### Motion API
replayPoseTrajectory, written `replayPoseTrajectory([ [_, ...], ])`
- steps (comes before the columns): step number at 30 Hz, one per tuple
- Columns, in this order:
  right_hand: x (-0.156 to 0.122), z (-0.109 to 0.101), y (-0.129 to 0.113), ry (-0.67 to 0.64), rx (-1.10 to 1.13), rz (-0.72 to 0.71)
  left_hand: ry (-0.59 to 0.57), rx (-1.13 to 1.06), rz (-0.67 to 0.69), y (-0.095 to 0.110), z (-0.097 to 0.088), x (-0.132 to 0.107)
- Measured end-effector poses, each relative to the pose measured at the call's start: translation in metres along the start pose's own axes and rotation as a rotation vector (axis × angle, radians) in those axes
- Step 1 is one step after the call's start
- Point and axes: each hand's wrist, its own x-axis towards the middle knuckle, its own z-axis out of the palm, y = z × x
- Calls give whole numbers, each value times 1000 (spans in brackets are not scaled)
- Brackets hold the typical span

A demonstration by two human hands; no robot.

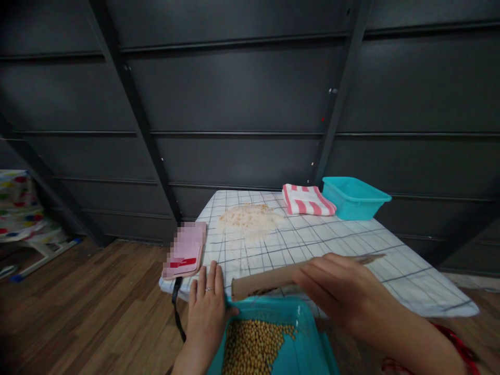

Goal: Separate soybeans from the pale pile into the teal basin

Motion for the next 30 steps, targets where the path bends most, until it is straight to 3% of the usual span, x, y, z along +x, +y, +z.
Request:
replayPoseTrajectory([
  [6,13,22,-10,26,-237,-249,4,27,-1,0,2,0],
  [14,32,62,14,85,-433,-343,26,24,-12,1,-2,0],
  [20,54,80,39,98,-464,-295,10,6,-26,2,1,0],
  [30,77,60,92,146,-430,-63,-3,-31,-27,0,-2,1],
])
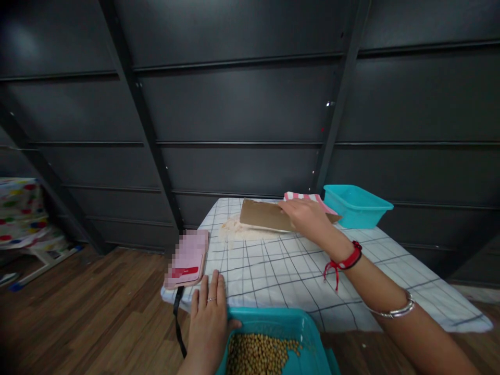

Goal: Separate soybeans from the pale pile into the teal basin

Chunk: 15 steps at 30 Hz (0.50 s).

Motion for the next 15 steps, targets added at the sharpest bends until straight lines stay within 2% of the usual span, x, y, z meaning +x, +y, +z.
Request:
replayPoseTrajectory([
  [4,10,18,9,1,18,71,40,29,-13,2,15,0],
  [8,19,27,-8,17,42,71,74,41,-39,2,31,1],
  [11,19,11,-31,31,70,20,67,54,-36,2,28,1],
  [15,4,-32,-59,108,90,-146,-10,-2,-36,2,10,2],
])
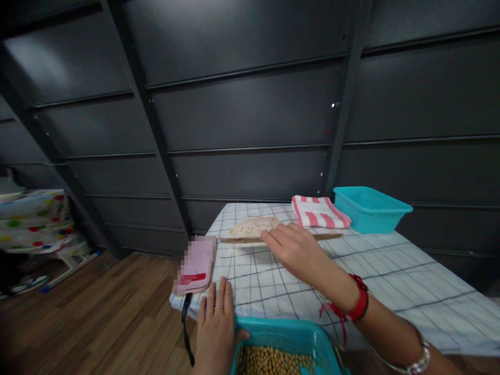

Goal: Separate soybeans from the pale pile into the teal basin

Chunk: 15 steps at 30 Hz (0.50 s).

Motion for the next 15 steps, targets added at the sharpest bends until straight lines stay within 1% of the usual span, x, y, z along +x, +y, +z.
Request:
replayPoseTrajectory([
  [1,-4,-10,-7,6,16,-28,-15,-8,-3,0,-4,0],
  [3,-12,-25,-19,-32,54,-72,-38,-21,6,0,-10,1],
  [4,-16,-30,-24,-53,69,-77,-42,-25,14,0,-12,1],
  [6,-22,-31,-31,-73,83,-93,-43,-26,27,0,-12,1],
  [9,-24,-17,-34,-87,75,-123,-23,-17,10,0,-9,0],
  [12,-17,8,-32,-71,43,-142,19,-6,-1,0,-2,0],
  [15,-7,31,-24,-45,-10,-119,47,12,-1,0,6,0],
])
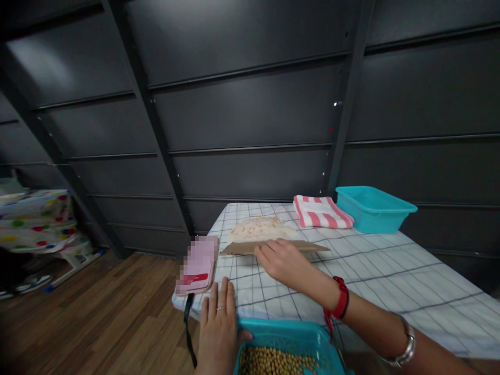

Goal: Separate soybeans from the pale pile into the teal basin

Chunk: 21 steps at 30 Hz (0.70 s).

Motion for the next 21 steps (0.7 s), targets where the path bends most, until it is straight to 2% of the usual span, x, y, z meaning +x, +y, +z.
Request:
replayPoseTrajectory([
  [3,9,9,15,-13,-41,52,24,-1,-15,1,7,-1],
  [6,14,7,35,-27,-49,116,28,-4,-19,1,11,-1],
  [9,16,3,58,-61,-48,216,29,3,-10,1,11,-1],
  [12,15,9,75,-75,-58,293,17,10,-14,1,8,-2],
  [15,9,23,78,-56,-67,317,19,14,-13,1,8,-2],
  [21,1,48,60,26,-45,279,32,11,-8,-1,12,-2],
])
